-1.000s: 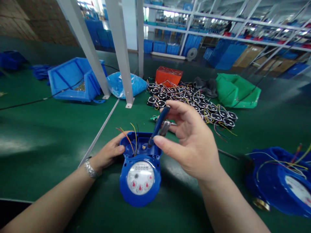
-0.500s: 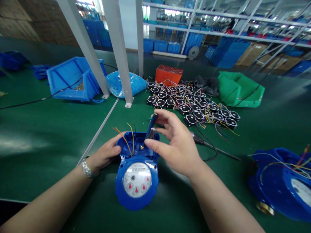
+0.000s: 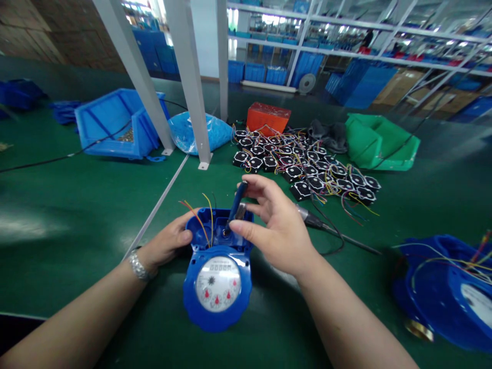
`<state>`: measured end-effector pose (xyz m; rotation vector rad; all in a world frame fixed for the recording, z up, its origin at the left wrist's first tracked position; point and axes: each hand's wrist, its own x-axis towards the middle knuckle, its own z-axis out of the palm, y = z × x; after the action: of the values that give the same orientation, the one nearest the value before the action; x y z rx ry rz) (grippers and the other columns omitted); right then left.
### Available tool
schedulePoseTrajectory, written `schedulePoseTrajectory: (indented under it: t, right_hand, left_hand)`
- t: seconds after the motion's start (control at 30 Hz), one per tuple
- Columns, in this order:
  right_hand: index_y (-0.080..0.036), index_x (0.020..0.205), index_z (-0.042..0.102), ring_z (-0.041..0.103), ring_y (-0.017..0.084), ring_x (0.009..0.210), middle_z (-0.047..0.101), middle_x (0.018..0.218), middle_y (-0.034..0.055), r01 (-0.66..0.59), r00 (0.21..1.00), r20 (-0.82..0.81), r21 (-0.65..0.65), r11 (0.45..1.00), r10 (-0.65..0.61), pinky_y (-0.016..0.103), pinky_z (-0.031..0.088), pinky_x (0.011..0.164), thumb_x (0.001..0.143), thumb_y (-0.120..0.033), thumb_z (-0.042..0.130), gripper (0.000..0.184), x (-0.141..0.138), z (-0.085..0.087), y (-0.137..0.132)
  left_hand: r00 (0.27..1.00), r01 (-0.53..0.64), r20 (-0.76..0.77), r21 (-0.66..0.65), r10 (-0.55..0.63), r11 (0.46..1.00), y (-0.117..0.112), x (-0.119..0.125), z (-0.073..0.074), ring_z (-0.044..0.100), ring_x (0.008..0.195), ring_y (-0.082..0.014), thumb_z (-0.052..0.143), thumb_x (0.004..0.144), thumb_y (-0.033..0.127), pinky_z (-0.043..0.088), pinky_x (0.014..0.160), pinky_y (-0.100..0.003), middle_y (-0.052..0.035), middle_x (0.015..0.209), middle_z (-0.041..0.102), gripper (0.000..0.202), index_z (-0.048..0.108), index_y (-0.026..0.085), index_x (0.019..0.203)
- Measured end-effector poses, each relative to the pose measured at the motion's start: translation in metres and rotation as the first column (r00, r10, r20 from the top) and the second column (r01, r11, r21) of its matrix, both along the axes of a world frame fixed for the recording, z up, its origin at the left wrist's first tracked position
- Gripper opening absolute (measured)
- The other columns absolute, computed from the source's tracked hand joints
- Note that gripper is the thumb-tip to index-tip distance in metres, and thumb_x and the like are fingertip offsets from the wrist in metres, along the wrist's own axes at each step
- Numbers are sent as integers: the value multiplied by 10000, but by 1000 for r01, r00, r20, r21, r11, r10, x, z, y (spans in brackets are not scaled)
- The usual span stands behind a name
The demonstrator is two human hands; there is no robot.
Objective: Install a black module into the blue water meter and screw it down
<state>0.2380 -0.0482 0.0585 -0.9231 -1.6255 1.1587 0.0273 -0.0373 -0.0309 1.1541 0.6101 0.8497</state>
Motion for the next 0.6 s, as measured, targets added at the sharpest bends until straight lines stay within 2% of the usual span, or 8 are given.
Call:
schedulePoseTrajectory:
  t: [0.23, 0.6]
  right_hand:
    - [-189, 1145, 402, 467, 170, 1082, 465, 1120, 61, 38, 999, 8, 15, 999, -39, 297, 487, 909, 718, -217, 684, 512, -4, 0, -1]
    - [-184, 1123, 408, 484, 141, 1046, 473, 1095, 48, 35, 999, -10, 22, 999, -34, 242, 501, 873, 720, -176, 692, 493, -4, 0, -2]
  left_hand:
    - [1000, -3, -14, 11, 3, 1000, 0, -1, -1, 510, 1080, -301, 651, 669, 536, 392, 907, -386, -91, 1125, 596, 639, 508, 192, 1189]
    - [1000, 15, 15, 7, -15, 1000, -1, -1, 1, 566, 985, -267, 648, 687, 513, 416, 869, -359, -87, 1129, 594, 615, 506, 196, 1193]
